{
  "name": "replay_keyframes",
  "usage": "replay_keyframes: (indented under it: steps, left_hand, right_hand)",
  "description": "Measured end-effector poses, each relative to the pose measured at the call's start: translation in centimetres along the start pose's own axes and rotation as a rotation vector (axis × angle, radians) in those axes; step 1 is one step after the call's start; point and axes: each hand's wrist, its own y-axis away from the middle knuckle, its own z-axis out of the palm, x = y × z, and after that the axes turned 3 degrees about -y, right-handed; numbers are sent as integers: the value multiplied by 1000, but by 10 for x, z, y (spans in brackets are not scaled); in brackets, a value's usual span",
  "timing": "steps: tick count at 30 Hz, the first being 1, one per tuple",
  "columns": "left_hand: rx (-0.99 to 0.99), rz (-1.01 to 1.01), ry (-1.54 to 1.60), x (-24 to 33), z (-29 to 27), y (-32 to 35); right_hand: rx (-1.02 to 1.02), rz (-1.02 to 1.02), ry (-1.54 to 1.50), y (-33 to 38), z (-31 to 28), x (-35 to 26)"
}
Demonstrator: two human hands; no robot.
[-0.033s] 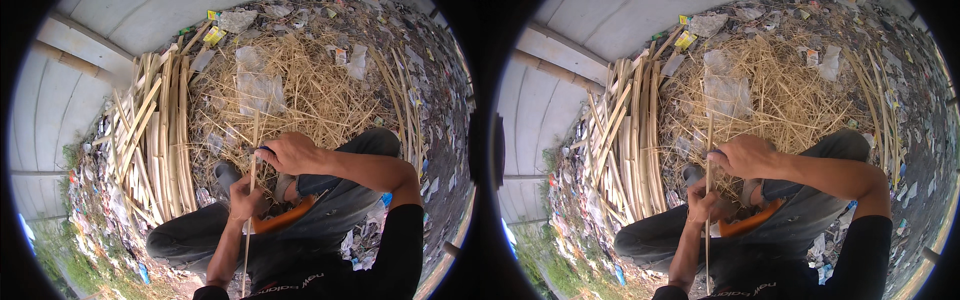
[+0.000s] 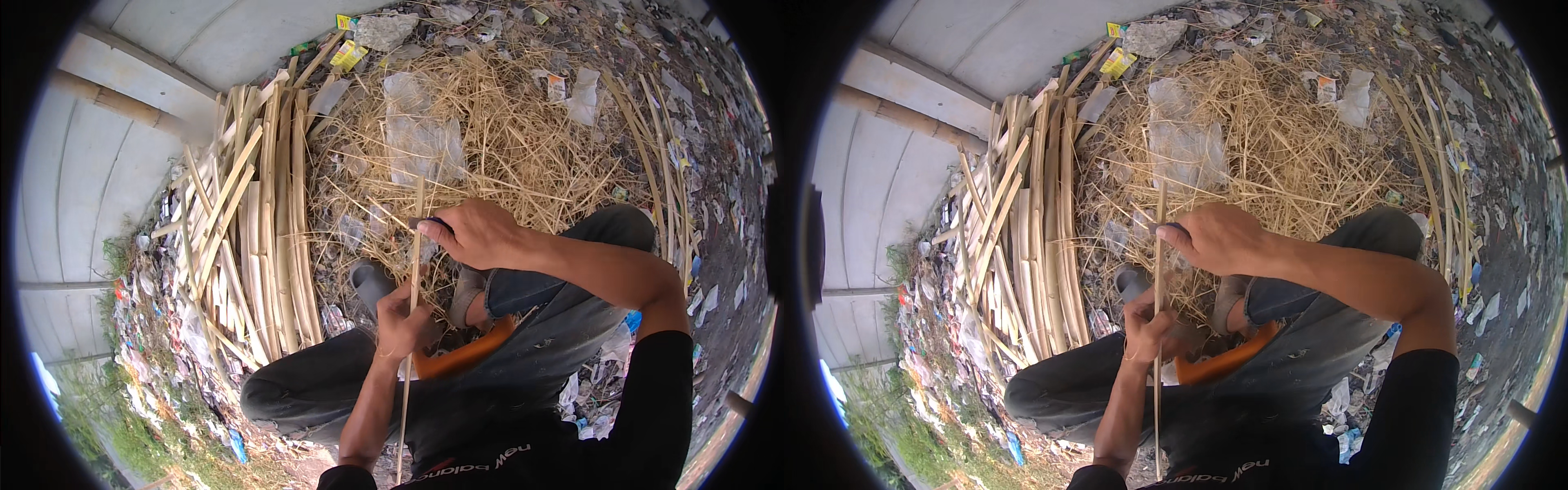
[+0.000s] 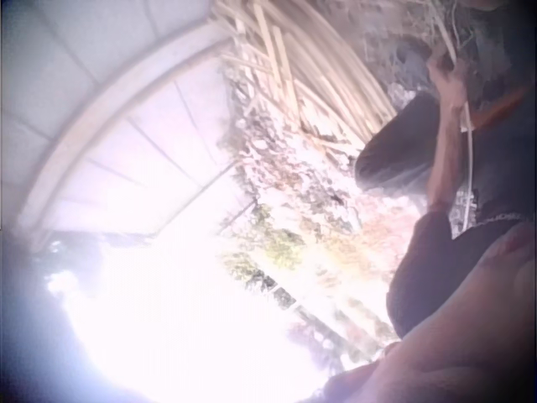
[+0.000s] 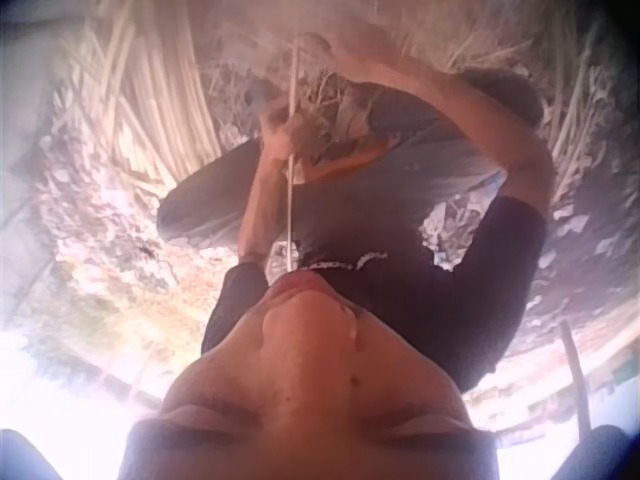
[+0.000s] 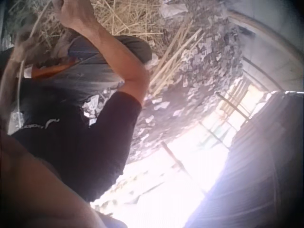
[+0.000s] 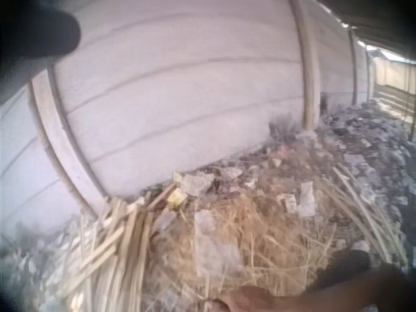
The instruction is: The person sits on the ground and uses a utility knife to shave a long bamboo stick. They hold the stick with their left hand and scrape the surface with the knife in their right hand, removing thin strips of wood.
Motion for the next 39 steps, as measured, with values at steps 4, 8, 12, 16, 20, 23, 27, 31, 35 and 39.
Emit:
replay_keyframes:
  steps: [4, 8, 12, 16, 20, 23, 27, 31, 35, 39]
  left_hand:
    - [-32, -9, 32, 3, 5, -4]
    - [-40, -77, 91, -4, -4, -5]
    - [-56, -68, 180, 8, 0, -4]
    - [-103, -105, 183, 5, -7, -8]
    - [-97, -106, 183, 6, -2, -4]
    - [-122, -107, 195, -2, -3, -11]
    - [-139, -109, 208, -1, -8, -6]
    - [-131, -144, 279, 12, 4, -7]
    - [-159, -207, 312, 0, -7, -5]
    - [-116, -198, 343, 13, 5, -6]
  right_hand:
    - [26, 97, -73, -3, -5, 11]
    - [-96, -158, -34, 21, 27, -5]
    - [-2, 66, -31, -9, -2, 8]
    - [16, -218, -114, 25, 36, -16]
    - [-133, -1, -13, 8, 6, -12]
    - [-163, -57, -16, 25, 24, -7]
    - [-132, 1, -59, 8, 14, -4]
    - [26, 43, -6, -5, -3, 9]
    - [-37, -103, 54, 14, 25, 6]
    - [35, 7, -2, -8, 5, 14]
